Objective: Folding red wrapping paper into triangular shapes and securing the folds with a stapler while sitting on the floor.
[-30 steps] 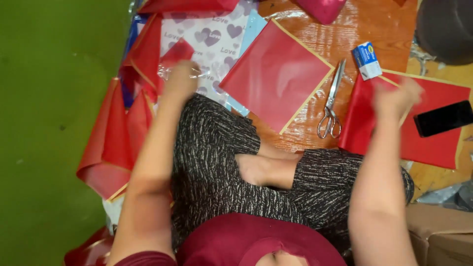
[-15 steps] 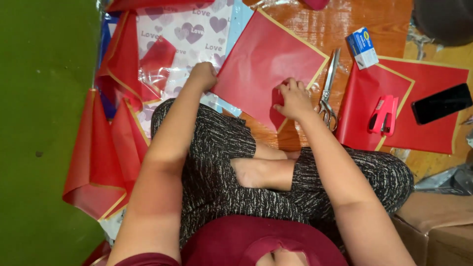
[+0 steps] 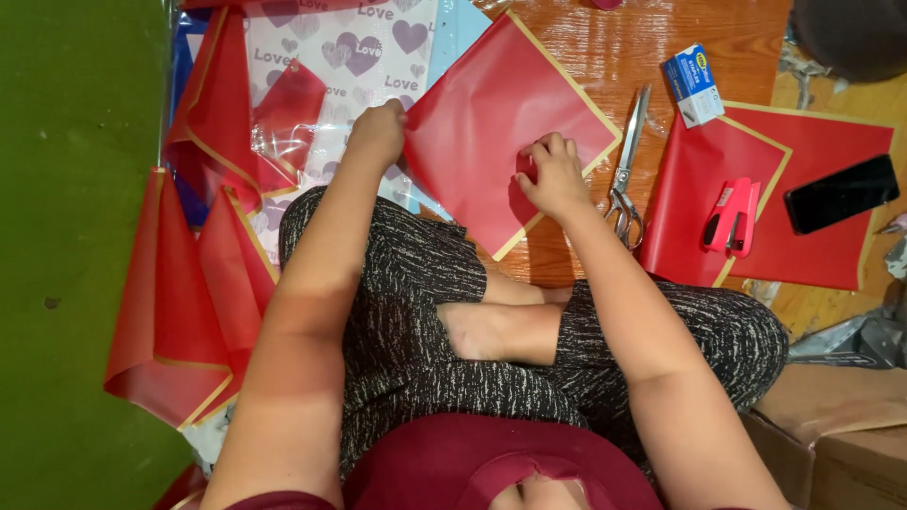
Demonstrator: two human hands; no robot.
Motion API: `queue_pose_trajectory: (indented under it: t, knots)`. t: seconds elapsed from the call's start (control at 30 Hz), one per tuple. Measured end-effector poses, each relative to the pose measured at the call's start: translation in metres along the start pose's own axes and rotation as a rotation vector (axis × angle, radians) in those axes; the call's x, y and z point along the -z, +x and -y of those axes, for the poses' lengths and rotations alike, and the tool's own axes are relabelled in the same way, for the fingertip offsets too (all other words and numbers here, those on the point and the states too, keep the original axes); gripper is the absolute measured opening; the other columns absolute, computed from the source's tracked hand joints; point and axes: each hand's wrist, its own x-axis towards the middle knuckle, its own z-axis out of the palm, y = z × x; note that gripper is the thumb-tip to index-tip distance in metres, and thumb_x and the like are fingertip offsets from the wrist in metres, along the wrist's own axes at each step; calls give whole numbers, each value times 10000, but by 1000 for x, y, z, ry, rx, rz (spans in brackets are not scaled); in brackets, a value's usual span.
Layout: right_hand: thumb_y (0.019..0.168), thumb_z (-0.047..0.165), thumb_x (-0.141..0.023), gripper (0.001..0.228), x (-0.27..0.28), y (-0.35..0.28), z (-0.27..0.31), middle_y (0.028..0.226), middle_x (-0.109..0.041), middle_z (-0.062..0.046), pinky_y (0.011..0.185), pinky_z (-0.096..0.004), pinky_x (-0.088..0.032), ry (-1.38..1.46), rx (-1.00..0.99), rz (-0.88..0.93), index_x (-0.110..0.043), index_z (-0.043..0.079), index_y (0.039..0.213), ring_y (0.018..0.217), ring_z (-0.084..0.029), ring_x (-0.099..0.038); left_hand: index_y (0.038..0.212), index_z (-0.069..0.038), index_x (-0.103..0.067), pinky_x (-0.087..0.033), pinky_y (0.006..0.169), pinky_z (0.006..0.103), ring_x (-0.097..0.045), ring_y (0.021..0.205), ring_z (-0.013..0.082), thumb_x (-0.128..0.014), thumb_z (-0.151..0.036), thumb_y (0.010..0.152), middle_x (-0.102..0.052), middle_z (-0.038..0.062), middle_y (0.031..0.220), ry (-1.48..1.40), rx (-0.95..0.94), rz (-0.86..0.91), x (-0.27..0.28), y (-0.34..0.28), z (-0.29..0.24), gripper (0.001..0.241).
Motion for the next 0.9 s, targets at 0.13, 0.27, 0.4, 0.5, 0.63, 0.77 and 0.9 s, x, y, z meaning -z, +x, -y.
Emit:
queue_pose_trajectory:
  t: [0.13,0.27,0.4,0.5,0.63,0.77,0.9]
  knots:
    - [809,236,-808,392,-2,4,2,1186,-448,-74,1001,-525,-479,43,-38,-3,-643,129,1147,1184,-364,-426,1124,57,-701,-546,902,554,-684,1050,476,-707,-221,962,-705,301,1011,6,-24,17,-9,7,9,323]
    - [790,259,-832,451,-1,5,5,1262,-411,-88,1078,-534,-386,40,-52,4,-623,122,1166,1269,-387,-356,1025,41,-760,-566,847,530,-700,971,452,-765,-179,897,-708,258,905,59,-30,-13,-13,8,15,255]
    - [780,284,-829,465,1,5,2,1251,-414,-73,1058,-510,-389,33,-38,12,-625,141,1174,1274,-369,-365,1042,1,-776,-577,843,526,-716,978,434,-663,-233,963,-727,257,944,65,60,75,-8,-3,4,271]
    - [771,289,-836,483,-1,6,-1,1240,-418,-71,1050,-495,-383,35,-17,5,-624,144,1179,1278,-357,-372,1070,19,-768,-566,880,553,-700,1028,460,-588,-230,989,-725,287,1003,64,63,130,-11,-2,6,318]
    - [753,266,-839,509,2,7,1,1272,-428,-71,1061,-488,-375,49,-9,27,-625,155,1201,1316,-350,-364,1059,31,-771,-583,845,536,-699,981,441,-624,-155,947,-700,262,998,265,2,49,-21,10,5,262]
    - [718,259,-857,515,4,11,2,1268,-440,-62,1062,-505,-379,69,7,26,-643,165,1177,1329,-338,-371,969,64,-751,-615,684,533,-733,843,423,-661,-34,852,-702,214,842,376,-74,-50,-34,6,-1,177]
    - [705,264,-877,528,5,15,-4,1267,-453,-75,1062,-532,-387,98,29,37,-658,164,1175,1328,-353,-374,968,47,-720,-609,649,516,-744,801,397,-639,-11,850,-710,196,807,426,-96,-157,-32,-4,-10,154]
